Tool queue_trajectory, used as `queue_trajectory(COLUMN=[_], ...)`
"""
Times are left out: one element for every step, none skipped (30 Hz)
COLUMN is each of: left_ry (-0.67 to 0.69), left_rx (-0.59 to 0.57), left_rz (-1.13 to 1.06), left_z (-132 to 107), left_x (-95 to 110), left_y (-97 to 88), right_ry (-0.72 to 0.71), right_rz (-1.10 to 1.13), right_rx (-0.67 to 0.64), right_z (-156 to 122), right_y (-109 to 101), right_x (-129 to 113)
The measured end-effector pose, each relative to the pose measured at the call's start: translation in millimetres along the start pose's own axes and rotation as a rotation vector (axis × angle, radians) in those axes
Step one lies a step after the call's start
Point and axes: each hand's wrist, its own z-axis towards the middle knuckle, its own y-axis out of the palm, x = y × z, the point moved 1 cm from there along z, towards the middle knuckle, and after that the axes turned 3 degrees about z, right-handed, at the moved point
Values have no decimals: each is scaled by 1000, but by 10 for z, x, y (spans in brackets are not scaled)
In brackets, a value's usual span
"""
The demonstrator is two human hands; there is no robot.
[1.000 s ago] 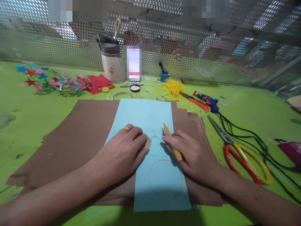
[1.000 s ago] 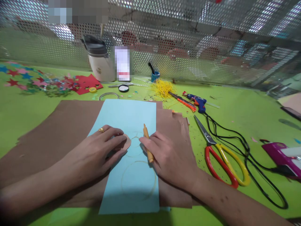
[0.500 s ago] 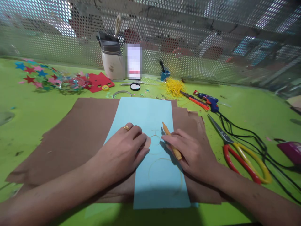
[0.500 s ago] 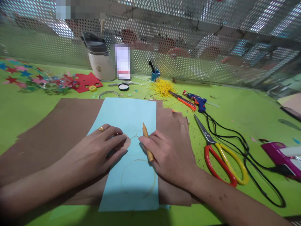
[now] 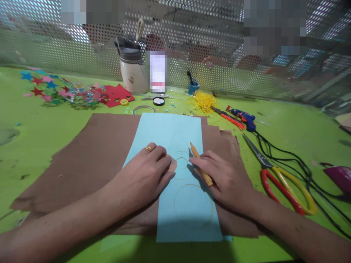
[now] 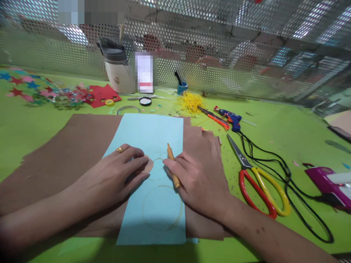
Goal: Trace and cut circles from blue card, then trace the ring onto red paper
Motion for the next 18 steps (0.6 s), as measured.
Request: queue_trajectory(left_ry=[2,5,9,12,14,16,17,19,20,20,21,20,21,21,21,20,17,12], left_rx=[2,2,1,-1,-1,0,1,4,5,7,9,9,8,7,6,5,5,3], left_rz=[-1,-1,1,3,5,8,11,14,17,19,20,20,21,20,19,18,15,12], left_z=[-1,-1,0,1,2,3,4,5,6,7,7,8,9,9,8,7,5,3], left_x=[-2,-3,-4,-5,-7,-8,-9,-9,-10,-10,-10,-10,-10,-10,-10,-10,-10,-10], left_y=[4,9,13,16,17,17,15,13,10,8,6,4,3,2,2,2,2,4], right_ry=[2,3,2,1,-1,-3,-2,0,3,6,7,8,8,7,7,5,5,10], right_rz=[-1,-2,-1,1,7,12,19,28,39,49,57,62,64,64,64,66,71,78], right_rx=[-2,-4,-3,-1,4,8,11,17,23,29,34,38,44,49,56,67,78,84], right_z=[0,0,2,4,8,12,17,23,28,32,34,35,33,29,22,12,1,-10], right_y=[-1,-2,-4,-6,-8,-10,-11,-13,-15,-18,-20,-23,-25,-27,-29,-30,-30,-28], right_x=[-2,-4,-7,-10,-13,-17,-21,-25,-29,-32,-35,-36,-35,-31,-25,-16,-5,7])
